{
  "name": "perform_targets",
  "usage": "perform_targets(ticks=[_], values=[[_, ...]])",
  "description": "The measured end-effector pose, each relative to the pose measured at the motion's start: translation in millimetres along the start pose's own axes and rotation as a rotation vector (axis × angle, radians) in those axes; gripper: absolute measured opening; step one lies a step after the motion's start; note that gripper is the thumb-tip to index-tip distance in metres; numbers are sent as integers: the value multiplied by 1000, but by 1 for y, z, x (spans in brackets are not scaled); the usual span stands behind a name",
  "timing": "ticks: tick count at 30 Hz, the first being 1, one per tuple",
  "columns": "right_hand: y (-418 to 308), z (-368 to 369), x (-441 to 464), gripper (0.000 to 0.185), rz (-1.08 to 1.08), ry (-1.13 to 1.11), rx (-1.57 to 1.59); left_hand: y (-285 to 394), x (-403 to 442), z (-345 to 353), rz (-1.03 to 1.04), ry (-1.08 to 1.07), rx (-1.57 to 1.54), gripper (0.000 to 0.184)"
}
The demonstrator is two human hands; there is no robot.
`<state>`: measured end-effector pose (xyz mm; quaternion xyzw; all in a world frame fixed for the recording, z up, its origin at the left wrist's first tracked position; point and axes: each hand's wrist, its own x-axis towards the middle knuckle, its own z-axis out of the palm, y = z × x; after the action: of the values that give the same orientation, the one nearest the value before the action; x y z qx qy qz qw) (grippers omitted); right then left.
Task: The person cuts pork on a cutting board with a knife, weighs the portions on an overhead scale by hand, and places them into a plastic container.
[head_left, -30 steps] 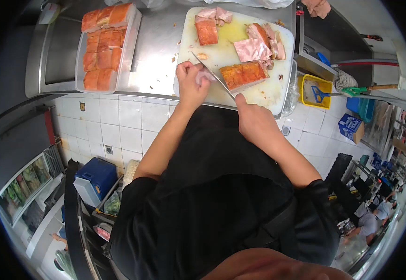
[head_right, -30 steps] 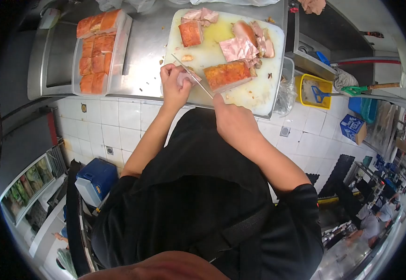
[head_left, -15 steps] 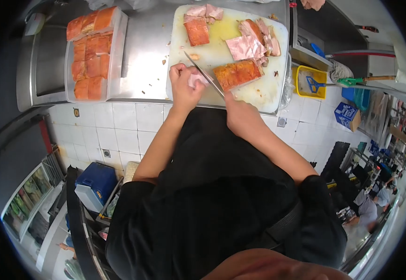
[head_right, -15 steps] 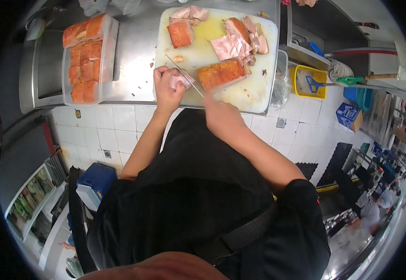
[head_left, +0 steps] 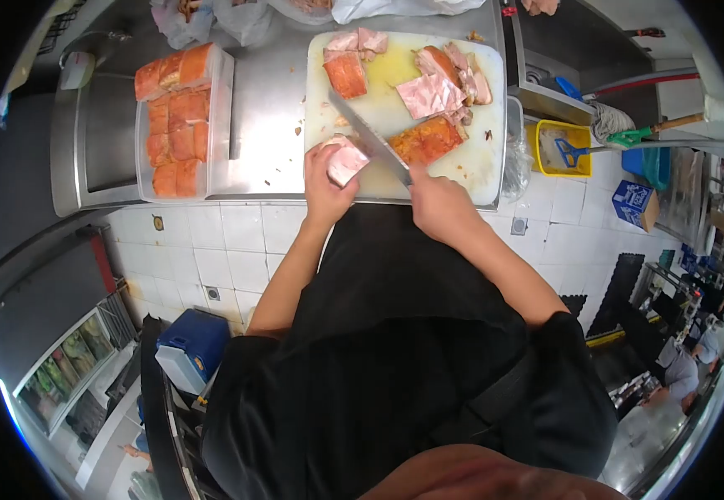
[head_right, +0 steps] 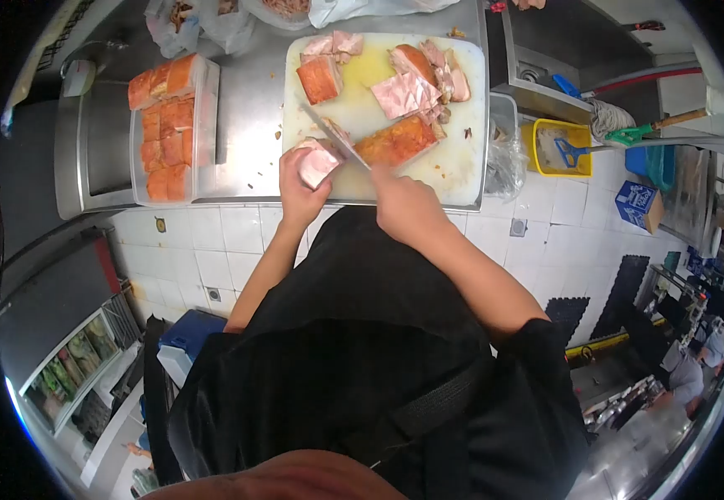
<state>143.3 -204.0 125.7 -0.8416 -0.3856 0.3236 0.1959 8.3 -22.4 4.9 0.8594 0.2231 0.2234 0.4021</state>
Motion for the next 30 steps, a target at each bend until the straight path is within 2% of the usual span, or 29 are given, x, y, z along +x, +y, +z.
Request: perform_targets(ticks=[2, 3, 5, 6, 7, 9, 10, 12, 13, 14, 15, 16, 17, 18, 20, 22, 23, 24, 26, 27, 29, 30], values=[[-2, -27, -12, 23, 28, 83, 50, -10, -3, 3, -204, 102, -469, 59], [-1, -38, -16, 23, 62, 154, 103, 1, 1, -6, -185, 111, -461, 59], [11, -54, -21, 23, 86, 239, 138, 22, 7, -29, -558, 212, -1191, 63], [17, -60, -24, 23, 128, 304, 172, 24, 13, -37, -528, 232, -1382, 66], [25, -63, -26, 23, 99, 321, 178, 26, 19, -47, -494, 239, -1372, 66], [44, -63, -28, 29, 95, 449, 143, 58, 49, -78, -314, -13, -1515, 68], [54, -61, -28, 29, 109, 450, 147, 79, 69, -91, -167, -63, -1477, 75], [66, -57, -30, 30, 150, 452, 150, 147, 114, -125, 54, -27, -1254, 93], [70, -57, -31, 32, 140, 465, 138, 194, 134, -139, 249, 15, -1204, 94], [74, -54, -30, 28, 118, 466, 158, 216, 154, -164, 469, 27, -1019, 95], [66, -61, -33, 25, 133, 446, 148, 238, 175, -185, 727, 149, -842, 84], [69, -62, -33, 24, 97, 449, 148, 270, 193, -203, 852, 137, -935, 79], [72, -63, -32, 23, 68, 442, 148, 301, 218, -226, 1119, 358, -554, 75], [71, -66, -34, 23, 67, 448, 151, 349, 237, -234, 1197, 172, -788, 78], [72, -68, -36, 23, 58, 484, 154, 446, 268, -260, 1139, 286, -583, 71], [76, -69, -36, 24, 82, 457, 187, 514, 335, -303, 1165, 154, -456, 76], [77, -70, -36, 24, 77, 478, 186, 550, 340, -291, 1199, 148, -525, 38], [79, -71, -38, 24, 101, 473, 198, 580, 363, -298, 1093, 110, -437, 38], [82, -76, -40, 25, 136, 464, 217, 616, 425, -297, 1048, 315, -278, 33], [84, -78, -40, 25, 136, 478, 223, 632, 455, -298, 1061, 309, -280, 33], [92, -78, -38, 25, 165, 493, 246, 655, 502, -298, 936, 329, -28, 29], [97, -78, -35, 25, 165, 503, 256, 659, 512, -293, 948, 321, -26, 29]])
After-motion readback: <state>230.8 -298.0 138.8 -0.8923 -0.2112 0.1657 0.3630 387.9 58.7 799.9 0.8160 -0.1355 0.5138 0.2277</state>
